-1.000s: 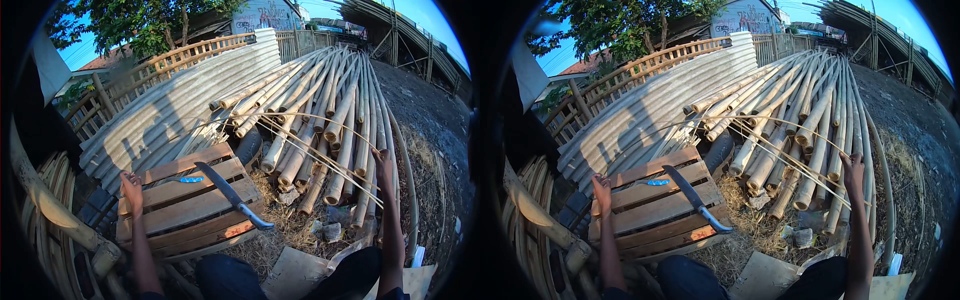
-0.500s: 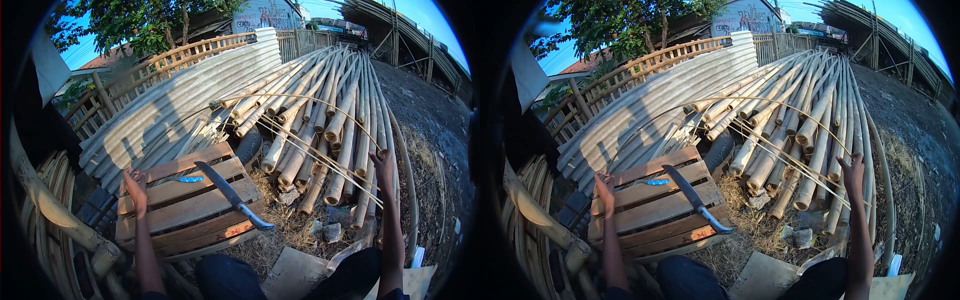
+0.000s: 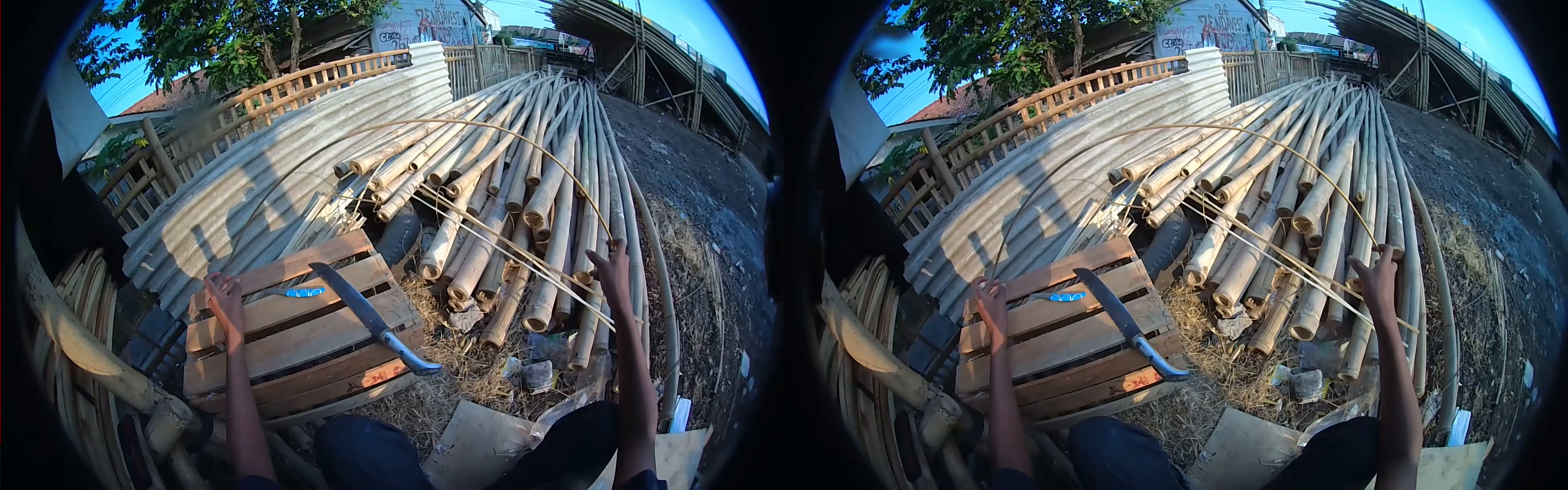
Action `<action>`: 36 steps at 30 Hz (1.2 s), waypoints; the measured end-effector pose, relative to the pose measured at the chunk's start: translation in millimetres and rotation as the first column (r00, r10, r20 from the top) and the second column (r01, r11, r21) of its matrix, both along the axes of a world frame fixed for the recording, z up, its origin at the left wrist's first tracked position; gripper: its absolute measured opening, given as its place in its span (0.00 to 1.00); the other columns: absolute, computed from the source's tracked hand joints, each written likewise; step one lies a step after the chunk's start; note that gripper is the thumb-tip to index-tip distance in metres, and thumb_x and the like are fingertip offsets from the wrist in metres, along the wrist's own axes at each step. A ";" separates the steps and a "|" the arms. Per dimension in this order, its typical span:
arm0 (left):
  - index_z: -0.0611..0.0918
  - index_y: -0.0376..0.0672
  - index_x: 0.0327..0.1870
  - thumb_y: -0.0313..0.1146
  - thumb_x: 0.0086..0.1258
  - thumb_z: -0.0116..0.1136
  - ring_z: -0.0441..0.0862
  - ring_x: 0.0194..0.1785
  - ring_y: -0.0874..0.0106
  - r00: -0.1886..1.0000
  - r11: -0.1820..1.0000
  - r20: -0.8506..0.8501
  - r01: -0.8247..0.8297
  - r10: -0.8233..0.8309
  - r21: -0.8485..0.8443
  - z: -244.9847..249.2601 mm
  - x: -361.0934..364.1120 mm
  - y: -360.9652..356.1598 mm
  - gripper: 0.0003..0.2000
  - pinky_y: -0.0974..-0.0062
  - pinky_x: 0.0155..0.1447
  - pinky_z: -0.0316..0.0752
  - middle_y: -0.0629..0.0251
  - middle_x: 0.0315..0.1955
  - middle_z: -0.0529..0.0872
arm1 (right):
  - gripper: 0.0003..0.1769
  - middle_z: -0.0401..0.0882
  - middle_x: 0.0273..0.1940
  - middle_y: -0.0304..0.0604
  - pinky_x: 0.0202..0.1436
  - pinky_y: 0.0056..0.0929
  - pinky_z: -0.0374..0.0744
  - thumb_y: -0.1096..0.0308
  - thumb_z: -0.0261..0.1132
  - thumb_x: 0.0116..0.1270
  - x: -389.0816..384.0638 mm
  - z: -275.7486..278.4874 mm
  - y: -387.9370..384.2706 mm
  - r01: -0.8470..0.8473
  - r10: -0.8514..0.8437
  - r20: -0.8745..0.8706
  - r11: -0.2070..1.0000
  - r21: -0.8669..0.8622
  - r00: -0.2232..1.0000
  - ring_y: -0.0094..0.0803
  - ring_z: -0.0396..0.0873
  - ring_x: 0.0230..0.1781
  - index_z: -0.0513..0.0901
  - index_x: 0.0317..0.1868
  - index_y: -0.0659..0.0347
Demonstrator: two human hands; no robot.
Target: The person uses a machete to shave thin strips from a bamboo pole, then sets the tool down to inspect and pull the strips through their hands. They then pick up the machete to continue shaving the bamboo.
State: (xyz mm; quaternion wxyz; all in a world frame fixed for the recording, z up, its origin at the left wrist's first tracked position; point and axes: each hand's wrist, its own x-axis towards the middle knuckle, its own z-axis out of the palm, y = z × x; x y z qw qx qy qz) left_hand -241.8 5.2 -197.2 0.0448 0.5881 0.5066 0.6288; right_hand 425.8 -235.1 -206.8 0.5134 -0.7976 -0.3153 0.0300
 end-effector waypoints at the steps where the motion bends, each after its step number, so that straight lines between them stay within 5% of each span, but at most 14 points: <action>1: 0.69 0.37 0.55 0.20 0.64 0.57 0.84 0.46 0.65 0.999 0.999 0.046 0.012 -0.011 -0.037 0.3 7.0 -1.6 0.19 0.71 0.48 0.80 0.50 0.45 0.82 | 0.38 0.65 0.53 0.67 0.35 0.33 0.86 0.59 0.74 0.59 -2.4 -5.2 3.4 0.001 -0.001 0.107 1.000 0.000 0.994 0.48 0.81 0.38 0.63 0.61 0.65; 9: 0.68 0.41 0.57 0.26 0.66 0.61 0.84 0.48 0.66 0.999 0.988 0.021 -0.027 0.030 -0.151 -4.9 29.5 7.5 0.20 0.70 0.51 0.78 0.53 0.45 0.85 | 0.36 0.65 0.51 0.64 0.28 0.30 0.86 0.63 0.73 0.60 -22.7 4.7 2.2 -0.075 0.075 -0.013 0.997 0.021 0.997 0.41 0.83 0.28 0.63 0.64 0.64; 14: 0.73 0.37 0.50 0.30 0.68 0.62 0.86 0.43 0.66 0.992 0.995 -0.083 -0.099 0.098 -0.008 2.3 18.7 15.1 0.14 0.70 0.48 0.78 0.54 0.41 0.85 | 0.32 0.65 0.51 0.63 0.27 0.29 0.85 0.60 0.69 0.65 -2.6 16.7 -6.1 -0.080 0.085 -0.076 0.994 0.070 0.993 0.41 0.82 0.30 0.66 0.64 0.61; 18: 0.76 0.36 0.43 0.31 0.71 0.60 0.85 0.40 0.69 1.000 0.996 -0.011 0.015 -0.014 0.091 13.8 -55.5 29.4 0.09 0.71 0.48 0.77 0.60 0.36 0.83 | 0.19 0.66 0.50 0.59 0.29 0.29 0.83 0.56 0.65 0.70 74.0 -3.4 -28.4 0.131 -0.163 0.170 0.974 0.187 0.972 0.39 0.79 0.35 0.77 0.50 0.63; 20: 0.76 0.35 0.40 0.26 0.72 0.57 0.86 0.40 0.72 0.978 0.991 -0.166 -0.133 0.129 -0.012 32.6 -86.9 21.9 0.05 0.72 0.48 0.77 0.64 0.32 0.81 | 0.15 0.72 0.46 0.56 0.44 0.39 0.78 0.60 0.64 0.69 93.8 -1.3 -53.5 0.183 -0.170 0.486 0.983 0.020 0.857 0.46 0.79 0.40 0.78 0.46 0.63; 21: 0.76 0.35 0.40 0.26 0.72 0.57 0.86 0.40 0.72 0.977 0.991 -0.170 -0.133 0.129 -0.013 39.4 -93.5 18.1 0.05 0.72 0.48 0.77 0.64 0.32 0.81 | 0.15 0.73 0.46 0.55 0.47 0.40 0.76 0.60 0.64 0.68 100.0 -8.3 -63.6 0.152 -0.145 0.483 0.988 0.026 0.863 0.47 0.79 0.42 0.77 0.46 0.63; 23: 0.77 0.35 0.39 0.24 0.72 0.56 0.86 0.39 0.70 0.953 0.962 -0.129 0.273 -0.274 -0.027 58.1 -99.1 5.7 0.02 0.74 0.48 0.77 0.65 0.31 0.81 | 0.15 0.76 0.47 0.53 0.49 0.40 0.75 0.60 0.63 0.69 106.8 -19.0 -75.3 0.152 -0.130 0.510 0.988 -0.003 0.851 0.47 0.80 0.47 0.78 0.46 0.63; 26: 0.78 0.34 0.38 0.24 0.72 0.56 0.87 0.39 0.68 0.903 0.905 -0.066 0.420 -0.424 -0.067 76.4 -83.4 -9.2 0.03 0.74 0.48 0.78 0.64 0.31 0.82 | 0.16 0.76 0.48 0.53 0.54 0.38 0.74 0.59 0.63 0.69 136.8 -40.8 -83.8 0.090 -0.081 0.525 0.996 0.009 0.847 0.47 0.78 0.49 0.78 0.48 0.64; 30: 0.79 0.33 0.40 0.23 0.71 0.57 0.87 0.39 0.67 0.886 0.887 -0.053 0.458 -0.460 -0.052 71.5 -88.5 0.8 0.03 0.74 0.47 0.78 0.64 0.31 0.82 | 0.16 0.78 0.49 0.48 0.57 0.37 0.72 0.60 0.63 0.70 162.8 -41.4 -78.1 0.046 -0.151 0.385 0.963 0.267 0.910 0.40 0.77 0.48 0.79 0.53 0.59; 31: 0.79 0.33 0.40 0.23 0.71 0.57 0.87 0.39 0.68 0.890 0.891 -0.042 0.453 -0.453 -0.003 66.5 -87.0 4.8 0.03 0.75 0.47 0.78 0.63 0.32 0.83 | 0.17 0.78 0.55 0.47 0.61 0.35 0.74 0.62 0.59 0.74 96.8 6.3 -79.0 0.089 0.044 -0.272 0.886 0.455 0.961 0.37 0.78 0.54 0.75 0.59 0.59; 32: 0.79 0.33 0.40 0.23 0.71 0.57 0.86 0.39 0.68 0.894 0.892 -0.031 0.449 -0.448 0.046 61.4 -83.8 9.6 0.03 0.75 0.46 0.78 0.63 0.32 0.83 | 0.17 0.78 0.55 0.47 0.61 0.35 0.74 0.62 0.59 0.74 102.4 10.5 -75.6 0.088 0.044 -0.270 0.885 0.458 0.962 0.37 0.78 0.54 0.75 0.59 0.59; 34: 0.79 0.34 0.40 0.24 0.71 0.57 0.86 0.38 0.69 0.906 0.904 -0.016 0.424 -0.424 0.051 47.6 -77.0 19.2 0.03 0.76 0.46 0.78 0.63 0.32 0.83 | 0.19 0.77 0.60 0.52 0.65 0.35 0.77 0.68 0.58 0.75 122.6 11.0 -70.6 -0.030 0.575 -0.227 0.403 0.915 0.786 0.40 0.76 0.62 0.71 0.64 0.61; 36: 0.79 0.34 0.40 0.25 0.71 0.58 0.85 0.37 0.70 0.918 0.916 -0.001 0.396 -0.397 0.058 32.8 -67.8 27.5 0.03 0.76 0.45 0.78 0.64 0.32 0.83 | 0.20 0.73 0.63 0.57 0.68 0.37 0.78 0.73 0.57 0.74 146.0 19.4 -63.7 0.096 0.528 -0.253 0.306 0.947 0.811 0.44 0.72 0.66 0.70 0.64 0.65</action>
